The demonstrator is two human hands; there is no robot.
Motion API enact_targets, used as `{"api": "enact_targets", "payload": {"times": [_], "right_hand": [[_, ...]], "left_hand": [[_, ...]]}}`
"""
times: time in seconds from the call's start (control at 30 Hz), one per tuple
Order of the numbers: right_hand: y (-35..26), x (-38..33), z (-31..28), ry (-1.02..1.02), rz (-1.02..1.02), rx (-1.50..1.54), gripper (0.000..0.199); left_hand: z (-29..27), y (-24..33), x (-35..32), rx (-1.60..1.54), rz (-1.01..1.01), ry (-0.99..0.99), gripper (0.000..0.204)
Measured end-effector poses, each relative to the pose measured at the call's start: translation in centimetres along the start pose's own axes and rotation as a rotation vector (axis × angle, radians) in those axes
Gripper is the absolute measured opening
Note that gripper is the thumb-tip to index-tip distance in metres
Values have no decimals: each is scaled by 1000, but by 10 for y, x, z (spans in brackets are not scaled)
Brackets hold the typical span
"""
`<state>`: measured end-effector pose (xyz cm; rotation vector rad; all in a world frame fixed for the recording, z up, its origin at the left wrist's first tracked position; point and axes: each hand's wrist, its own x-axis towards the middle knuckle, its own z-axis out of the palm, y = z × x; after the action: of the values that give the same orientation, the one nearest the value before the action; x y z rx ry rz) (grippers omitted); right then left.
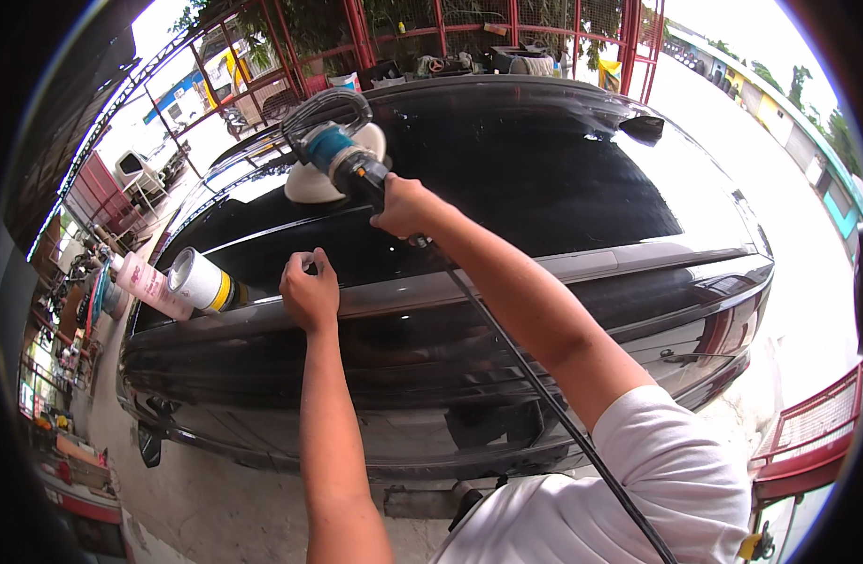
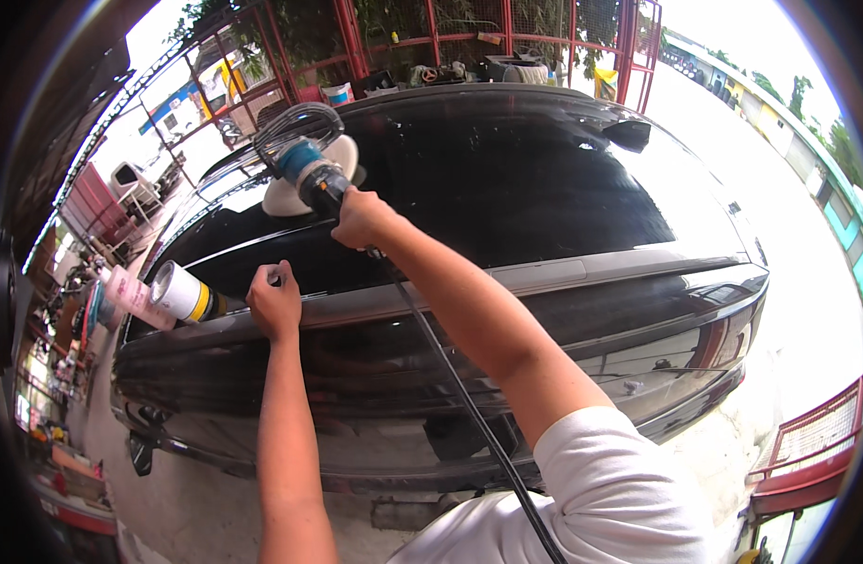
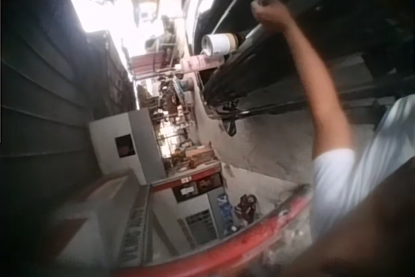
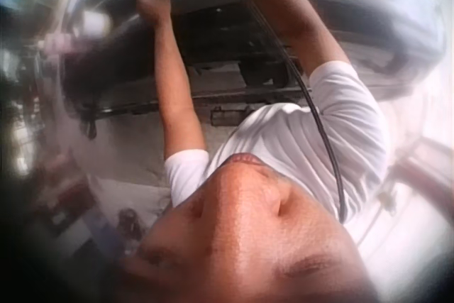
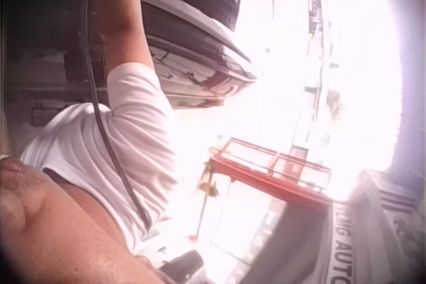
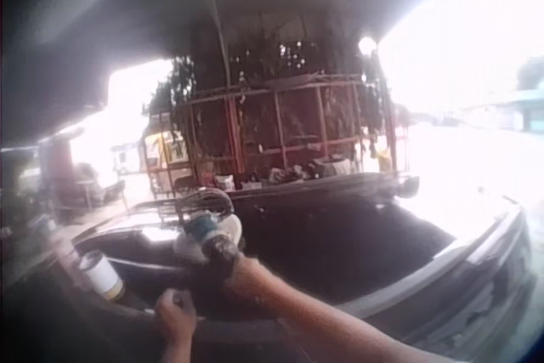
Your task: The person uses a rotary polisher to buff the rear trunk lid of a black car. They move the polisher across the surface in overlapping passes, occasionally pausing to apply more compound from a bottle before resuming polishing.
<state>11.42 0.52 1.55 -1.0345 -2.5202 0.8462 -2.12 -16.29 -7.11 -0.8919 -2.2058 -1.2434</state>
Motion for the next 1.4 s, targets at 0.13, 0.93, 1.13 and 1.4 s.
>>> {"api": "enact_targets", "payload": {"times": [0.13,0.93,1.13,1.4], "right_hand": [[38,-15,-41,50,78,-64,66],[300,56,-268,294,551,-534,47],[269,102,-248,78,561,-361,55],[178,163,-145,235,286,-205,95]], "left_hand": [[-2,5,-1,43,-11,-20,26],[8,7,5,26,-73,-70,29],[9,2,6,58,-67,-53,35],[9,9,8,92,-116,-37,35]]}}
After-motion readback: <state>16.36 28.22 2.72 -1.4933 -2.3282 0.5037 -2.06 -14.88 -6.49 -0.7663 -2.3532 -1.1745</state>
